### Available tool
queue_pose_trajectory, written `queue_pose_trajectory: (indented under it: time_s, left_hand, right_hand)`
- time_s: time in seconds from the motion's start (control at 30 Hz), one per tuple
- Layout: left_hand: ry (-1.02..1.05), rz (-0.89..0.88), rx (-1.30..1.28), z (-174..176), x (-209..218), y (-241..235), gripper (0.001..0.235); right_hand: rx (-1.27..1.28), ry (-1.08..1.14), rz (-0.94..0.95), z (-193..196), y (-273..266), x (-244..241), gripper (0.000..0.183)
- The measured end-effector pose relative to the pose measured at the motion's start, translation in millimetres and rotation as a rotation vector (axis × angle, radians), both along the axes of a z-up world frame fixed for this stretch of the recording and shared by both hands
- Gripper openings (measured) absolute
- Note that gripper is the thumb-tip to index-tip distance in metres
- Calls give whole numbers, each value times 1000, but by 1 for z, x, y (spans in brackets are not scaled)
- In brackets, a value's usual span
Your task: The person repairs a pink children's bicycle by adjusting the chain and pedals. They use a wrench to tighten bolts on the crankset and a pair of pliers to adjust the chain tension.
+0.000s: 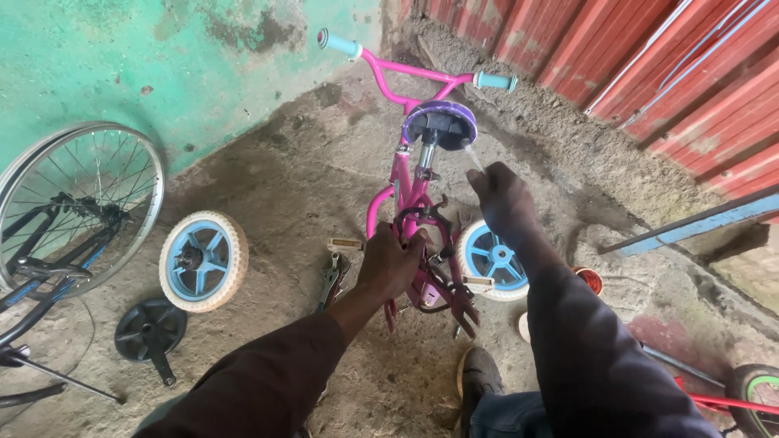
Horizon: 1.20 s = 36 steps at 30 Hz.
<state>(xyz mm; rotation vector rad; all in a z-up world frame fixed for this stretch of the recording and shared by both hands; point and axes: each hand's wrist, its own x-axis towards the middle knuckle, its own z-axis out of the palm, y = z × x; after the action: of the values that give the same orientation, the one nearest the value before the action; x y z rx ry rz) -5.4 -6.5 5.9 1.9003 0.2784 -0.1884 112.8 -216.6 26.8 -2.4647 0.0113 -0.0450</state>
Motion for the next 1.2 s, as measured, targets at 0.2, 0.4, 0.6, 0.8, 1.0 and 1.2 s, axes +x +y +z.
queue_pose_trajectory:
  time_s: [0.2, 0.4, 0.6, 0.8, 1.0, 1.2]
  left_hand:
    - [129, -14, -407, -61, -3, -16, 74]
    - [470, -86, -599, 3, -24, 3, 82]
    - [479, 80, -446, -57, 19, 28, 61]
    - [554, 103, -403, -90, 31, 3, 64]
    - [289, 90, -121, -259, 74, -11, 42]
    - [98, 227, -49, -244, 90, -38, 38]
  right_hand:
    - [949, 189, -230, 50, 26, -33, 34]
    - [1178, 576, -87, 78, 29, -42, 109]
    - [1316, 715, -66, 50, 26, -20, 59]
    - [1106, 839, -89, 14, 22, -29, 44]
    - [1087, 921, -188, 14, 60, -71, 53]
    - [1002, 943, -145, 33, 75, -102, 48]
